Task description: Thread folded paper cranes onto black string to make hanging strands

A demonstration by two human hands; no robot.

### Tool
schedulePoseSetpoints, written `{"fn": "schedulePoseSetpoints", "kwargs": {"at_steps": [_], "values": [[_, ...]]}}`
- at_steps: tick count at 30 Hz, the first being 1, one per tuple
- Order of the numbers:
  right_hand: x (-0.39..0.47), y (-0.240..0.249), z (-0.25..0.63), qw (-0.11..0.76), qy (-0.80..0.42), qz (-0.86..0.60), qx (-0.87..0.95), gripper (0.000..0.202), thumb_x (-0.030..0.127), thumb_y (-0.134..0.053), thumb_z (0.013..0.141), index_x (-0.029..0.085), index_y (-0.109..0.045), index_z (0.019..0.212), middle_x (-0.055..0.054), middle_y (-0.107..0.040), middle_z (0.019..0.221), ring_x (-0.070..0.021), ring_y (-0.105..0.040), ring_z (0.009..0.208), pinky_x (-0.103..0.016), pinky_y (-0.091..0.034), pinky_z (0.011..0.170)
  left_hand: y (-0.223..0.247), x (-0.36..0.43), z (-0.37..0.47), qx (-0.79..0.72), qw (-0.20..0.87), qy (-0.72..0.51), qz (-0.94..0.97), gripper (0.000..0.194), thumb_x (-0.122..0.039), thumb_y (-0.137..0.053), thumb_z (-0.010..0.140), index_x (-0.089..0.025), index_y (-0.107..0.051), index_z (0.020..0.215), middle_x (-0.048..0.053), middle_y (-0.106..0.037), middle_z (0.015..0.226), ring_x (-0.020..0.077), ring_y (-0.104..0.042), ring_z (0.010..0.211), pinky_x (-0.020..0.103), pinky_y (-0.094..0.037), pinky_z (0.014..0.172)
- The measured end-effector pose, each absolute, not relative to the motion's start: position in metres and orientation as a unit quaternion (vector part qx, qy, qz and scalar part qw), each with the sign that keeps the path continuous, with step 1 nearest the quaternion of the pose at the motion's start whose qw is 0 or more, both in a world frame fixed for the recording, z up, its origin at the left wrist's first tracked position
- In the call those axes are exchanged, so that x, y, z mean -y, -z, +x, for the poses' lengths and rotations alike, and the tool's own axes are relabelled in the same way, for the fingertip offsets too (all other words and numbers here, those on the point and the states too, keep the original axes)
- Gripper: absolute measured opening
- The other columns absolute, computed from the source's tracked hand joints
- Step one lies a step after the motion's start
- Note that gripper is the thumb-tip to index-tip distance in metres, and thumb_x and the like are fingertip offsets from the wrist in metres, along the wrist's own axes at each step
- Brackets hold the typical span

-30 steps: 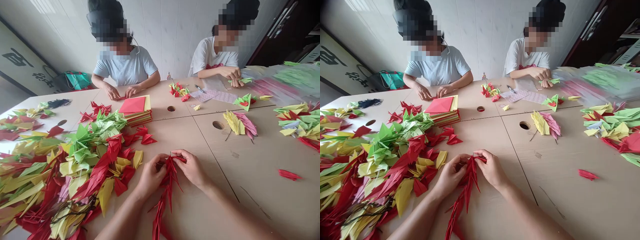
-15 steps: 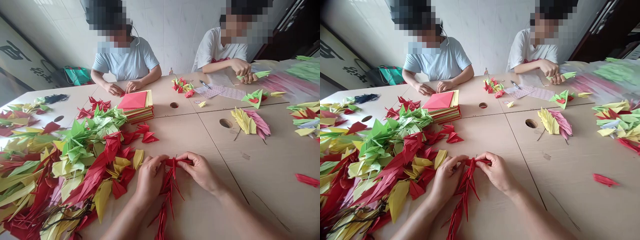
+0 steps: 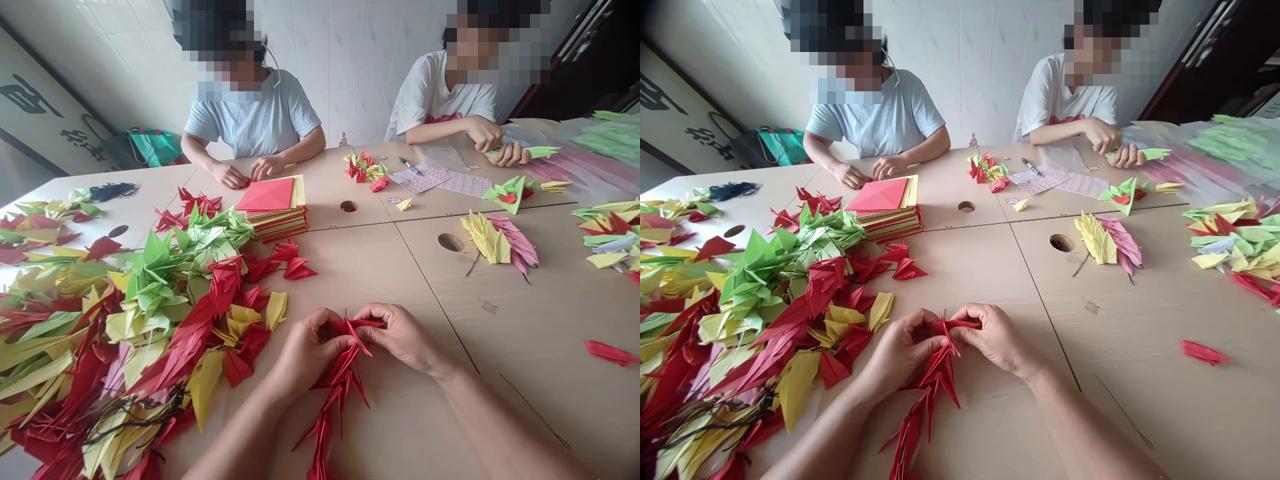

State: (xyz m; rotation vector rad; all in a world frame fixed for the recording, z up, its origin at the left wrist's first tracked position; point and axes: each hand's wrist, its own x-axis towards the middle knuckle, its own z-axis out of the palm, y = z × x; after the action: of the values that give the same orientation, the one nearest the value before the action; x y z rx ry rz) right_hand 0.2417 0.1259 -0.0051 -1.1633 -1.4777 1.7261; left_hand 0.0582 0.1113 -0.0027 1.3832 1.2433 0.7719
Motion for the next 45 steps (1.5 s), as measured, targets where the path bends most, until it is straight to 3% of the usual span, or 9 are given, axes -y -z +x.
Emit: {"fn": "schedulePoseSetpoints", "kwargs": {"at_steps": [8, 15, 24, 30, 45], "values": [[-0.127, 0.003, 0.244, 0.278, -0.685, -0.401, 0.540, 0.031, 0.045, -0.072, 0.072, 0.016, -0.061, 0.073, 0.001, -0.060, 0.063, -0.0110, -0.052, 0.060, -0.022, -0.041, 0.057, -0.004, -0.110, 0.056, -0.455, 0.627, -0.329, 0.541, 0.026, -0.035, -0.073, 0.070, -0.015, -0.057, 0.073, 0.001, -0.060, 0.070, 0.0123, -0.052, 0.065, 0.023, -0.042, 0.060], [-0.127, 0.005, 0.245, 0.276, -0.699, -0.407, 0.519, 0.034, 0.046, -0.073, 0.070, 0.015, -0.058, 0.070, 0.002, -0.058, 0.061, -0.0103, -0.050, 0.057, -0.023, -0.039, 0.055, -0.006, -0.110, 0.054, -0.462, 0.608, -0.320, 0.561, 0.028, -0.036, -0.073, 0.071, -0.015, -0.056, 0.078, -0.001, -0.056, 0.071, 0.0104, -0.048, 0.063, 0.021, -0.039, 0.058], [-0.126, 0.008, 0.244, 0.280, -0.687, -0.422, 0.521, 0.034, 0.047, -0.073, 0.070, 0.016, -0.058, 0.070, 0.003, -0.056, 0.061, -0.0102, -0.048, 0.056, -0.023, -0.036, 0.053, -0.002, -0.108, 0.056, -0.433, 0.599, -0.355, 0.572, 0.032, -0.034, -0.072, 0.073, -0.018, -0.057, 0.096, 0.004, -0.060, 0.091, 0.0160, -0.057, 0.084, 0.025, -0.046, 0.074], [-0.126, 0.004, 0.242, 0.285, -0.683, -0.418, 0.527, 0.032, 0.043, -0.072, 0.072, 0.016, -0.057, 0.066, 0.003, -0.056, 0.059, -0.0090, -0.046, 0.055, -0.022, -0.034, 0.052, 0.000, -0.108, 0.055, -0.422, 0.619, -0.347, 0.564, 0.028, -0.034, -0.068, 0.077, -0.018, -0.058, 0.098, 0.008, -0.065, 0.096, 0.0176, -0.062, 0.082, 0.028, -0.047, 0.075], [-0.125, 0.003, 0.241, 0.272, -0.672, -0.435, 0.534, 0.033, 0.046, -0.072, 0.071, 0.017, -0.055, 0.065, 0.003, -0.055, 0.059, -0.0096, -0.044, 0.055, -0.023, -0.033, 0.053, -0.009, -0.109, 0.057, -0.431, 0.635, -0.338, 0.545, 0.019, -0.027, -0.067, 0.075, -0.017, -0.058, 0.089, 0.003, -0.064, 0.080, 0.0155, -0.059, 0.075, 0.026, -0.045, 0.070]]}}
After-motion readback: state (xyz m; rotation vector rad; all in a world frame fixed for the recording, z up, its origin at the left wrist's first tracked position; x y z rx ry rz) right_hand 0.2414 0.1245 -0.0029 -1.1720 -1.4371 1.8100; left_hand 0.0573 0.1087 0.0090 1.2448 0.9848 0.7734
